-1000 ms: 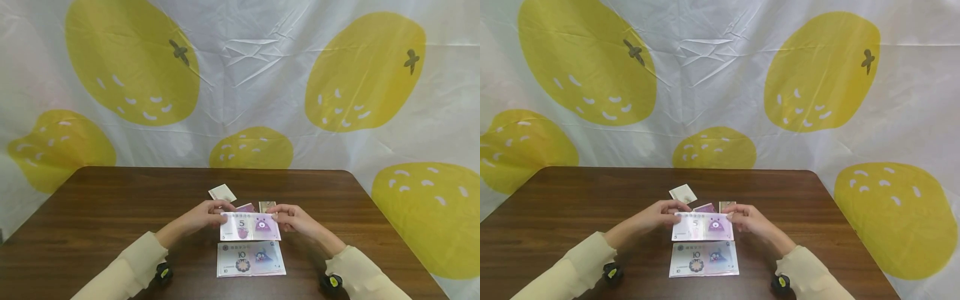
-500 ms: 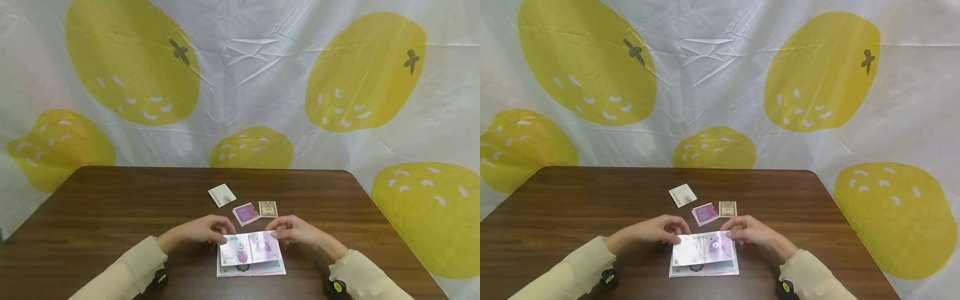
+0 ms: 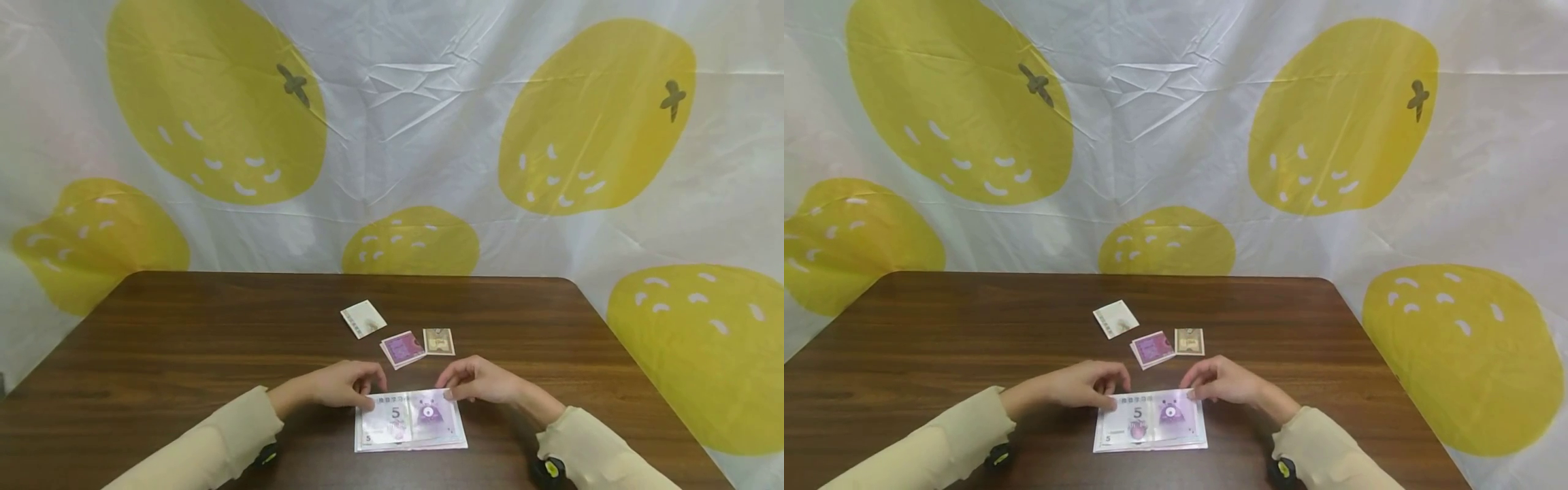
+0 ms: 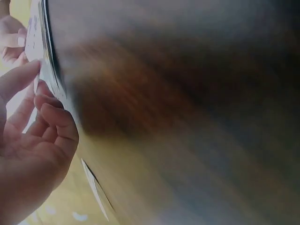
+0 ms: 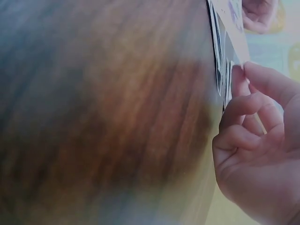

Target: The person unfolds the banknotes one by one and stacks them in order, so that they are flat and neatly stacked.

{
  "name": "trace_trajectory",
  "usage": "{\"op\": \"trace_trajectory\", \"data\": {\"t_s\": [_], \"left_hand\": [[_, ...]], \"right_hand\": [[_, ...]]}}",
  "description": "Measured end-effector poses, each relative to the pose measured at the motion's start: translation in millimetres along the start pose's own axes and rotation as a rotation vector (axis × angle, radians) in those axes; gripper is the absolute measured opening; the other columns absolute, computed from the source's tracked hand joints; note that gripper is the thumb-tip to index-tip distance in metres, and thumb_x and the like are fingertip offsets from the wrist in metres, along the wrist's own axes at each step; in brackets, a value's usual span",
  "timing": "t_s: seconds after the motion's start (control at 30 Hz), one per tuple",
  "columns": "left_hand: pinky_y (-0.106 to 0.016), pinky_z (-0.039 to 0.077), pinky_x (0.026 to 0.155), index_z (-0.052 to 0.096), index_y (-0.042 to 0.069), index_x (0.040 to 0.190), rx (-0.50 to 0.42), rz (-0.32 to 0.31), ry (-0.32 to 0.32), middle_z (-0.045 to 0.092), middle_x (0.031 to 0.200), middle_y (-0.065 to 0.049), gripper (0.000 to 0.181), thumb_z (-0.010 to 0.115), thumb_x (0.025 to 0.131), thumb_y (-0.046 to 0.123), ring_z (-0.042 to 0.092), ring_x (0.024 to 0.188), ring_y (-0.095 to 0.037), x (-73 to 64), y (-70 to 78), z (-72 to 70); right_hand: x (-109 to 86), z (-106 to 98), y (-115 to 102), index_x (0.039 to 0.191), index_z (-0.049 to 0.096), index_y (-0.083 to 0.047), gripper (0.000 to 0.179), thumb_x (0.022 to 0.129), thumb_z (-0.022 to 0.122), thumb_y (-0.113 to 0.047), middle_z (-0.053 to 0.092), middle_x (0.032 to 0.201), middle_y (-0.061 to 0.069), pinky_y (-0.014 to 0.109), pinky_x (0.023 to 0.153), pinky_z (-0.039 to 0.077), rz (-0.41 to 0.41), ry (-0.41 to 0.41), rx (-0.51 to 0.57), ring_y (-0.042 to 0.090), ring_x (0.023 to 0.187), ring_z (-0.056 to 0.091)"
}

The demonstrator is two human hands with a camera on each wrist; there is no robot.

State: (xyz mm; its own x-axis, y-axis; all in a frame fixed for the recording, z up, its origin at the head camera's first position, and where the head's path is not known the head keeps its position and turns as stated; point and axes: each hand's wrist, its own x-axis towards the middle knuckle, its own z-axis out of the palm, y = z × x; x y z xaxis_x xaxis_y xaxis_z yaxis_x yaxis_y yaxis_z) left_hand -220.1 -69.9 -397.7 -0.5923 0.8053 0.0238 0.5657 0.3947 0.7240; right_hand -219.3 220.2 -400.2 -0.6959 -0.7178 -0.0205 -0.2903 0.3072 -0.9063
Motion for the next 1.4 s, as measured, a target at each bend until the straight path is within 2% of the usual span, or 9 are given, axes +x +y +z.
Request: {"op": "trace_trajectory", "data": {"t_s": [0.2, 0.53, 0.67, 0.77, 0.97, 1.13, 1.27, 1.33, 1.4], "left_hand": [[-0.017, 0.034, 0.051, 0.053, 0.008, 0.090, 0.093, 0.014, 0.012, 0.044, 0.061, 0.010, 0.025, 0.068, 0.071, 0.003, 0.041, 0.054, -0.002, -0.4, 1.4, 3.3], [-0.018, 0.034, 0.053, 0.052, 0.008, 0.090, 0.147, 0.032, 0.035, 0.045, 0.062, 0.005, 0.027, 0.069, 0.069, 0.004, 0.040, 0.056, -0.003, -0.6, 3.4, 2.1], [-0.019, 0.035, 0.052, 0.053, 0.007, 0.091, 0.133, 0.028, 0.070, 0.045, 0.063, 0.006, 0.026, 0.070, 0.071, 0.006, 0.041, 0.055, -0.003, -0.1, 0.4, -0.3], [-0.020, 0.036, 0.052, 0.053, 0.007, 0.091, 0.112, 0.003, 0.132, 0.046, 0.065, 0.007, 0.024, 0.069, 0.073, 0.010, 0.042, 0.056, -0.005, 1.4, -4.6, -4.9], [-0.024, 0.040, 0.052, 0.055, 0.003, 0.090, 0.105, -0.102, 0.344, 0.050, 0.066, 0.004, 0.020, 0.067, 0.077, 0.013, 0.047, 0.052, -0.009, 6.1, -20.9, -21.3], [-0.026, 0.040, 0.053, 0.056, 0.000, 0.092, 0.105, -0.241, 0.493, 0.054, 0.066, 0.002, 0.022, 0.067, 0.077, 0.011, 0.048, 0.053, -0.010, 10.7, -33.9, -35.4], [-0.026, 0.042, 0.052, 0.058, -0.002, 0.094, 0.056, -0.361, 0.571, 0.057, 0.068, -0.001, 0.025, 0.067, 0.076, 0.011, 0.051, 0.056, -0.012, 14.5, -38.9, -42.2], [-0.026, 0.043, 0.050, 0.058, -0.003, 0.095, 0.026, -0.407, 0.587, 0.058, 0.068, -0.003, 0.026, 0.067, 0.076, 0.012, 0.053, 0.055, -0.014, 16.4, -40.4, -44.1], [-0.026, 0.043, 0.049, 0.058, -0.005, 0.095, -0.005, -0.441, 0.592, 0.058, 0.067, -0.005, 0.027, 0.067, 0.076, 0.012, 0.054, 0.053, -0.016, 18.0, -41.6, -45.3]], "right_hand": [[0.8, 2.1, 0.8, 0.091, 0.062, 0.004, 0.015, 0.078, 0.063, -0.002, 0.057, 0.076, 0.007, 0.020, 0.049, 0.037, 0.004, 0.010, -0.070, 0.009, 0.062, 0.047], [2.7, 5.5, -1.5, 0.087, 0.064, -0.005, 0.015, 0.074, 0.068, -0.009, 0.054, 0.071, -0.002, 0.020, 0.050, 0.035, 0.022, 0.050, -0.241, 0.008, 0.059, 0.045], [4.8, 4.9, -3.4, 0.088, 0.063, -0.004, 0.015, 0.074, 0.068, -0.009, 0.055, 0.073, -0.002, 0.021, 0.052, 0.037, 0.021, 0.065, -0.242, 0.009, 0.062, 0.047], [9.5, 1.7, -4.7, 0.090, 0.062, -0.001, 0.016, 0.076, 0.066, -0.008, 0.056, 0.074, 0.001, 0.022, 0.053, 0.039, 0.015, 0.107, -0.216, 0.011, 0.064, 0.049], [28.5, -8.6, -4.9, 0.096, 0.060, 0.005, 0.022, 0.079, 0.063, -0.008, 0.057, 0.078, 0.004, 0.025, 0.049, 0.040, 0.046, 0.247, -0.121, 0.012, 0.061, 0.047], [50.4, -15.4, -4.6, 0.103, 0.057, 0.007, 0.027, 0.080, 0.060, -0.007, 0.058, 0.082, 0.008, 0.026, 0.051, 0.040, 0.108, 0.360, 0.010, 0.013, 0.061, 0.047], [68.2, -18.8, -5.2, 0.109, 0.054, 0.007, 0.033, 0.081, 0.060, -0.009, 0.061, 0.086, 0.012, 0.022, 0.047, 0.035, 0.175, 0.401, 0.095, 0.011, 0.056, 0.045], [76.0, -20.1, -5.9, 0.111, 0.053, 0.007, 0.034, 0.081, 0.060, -0.009, 0.061, 0.086, 0.012, 0.022, 0.045, 0.032, 0.192, 0.419, 0.107, 0.010, 0.054, 0.043], [82.9, -21.0, -6.8, 0.112, 0.053, 0.007, 0.035, 0.081, 0.060, -0.009, 0.062, 0.087, 0.009, 0.022, 0.049, 0.036, 0.201, 0.433, 0.109, 0.011, 0.060, 0.048]]}}
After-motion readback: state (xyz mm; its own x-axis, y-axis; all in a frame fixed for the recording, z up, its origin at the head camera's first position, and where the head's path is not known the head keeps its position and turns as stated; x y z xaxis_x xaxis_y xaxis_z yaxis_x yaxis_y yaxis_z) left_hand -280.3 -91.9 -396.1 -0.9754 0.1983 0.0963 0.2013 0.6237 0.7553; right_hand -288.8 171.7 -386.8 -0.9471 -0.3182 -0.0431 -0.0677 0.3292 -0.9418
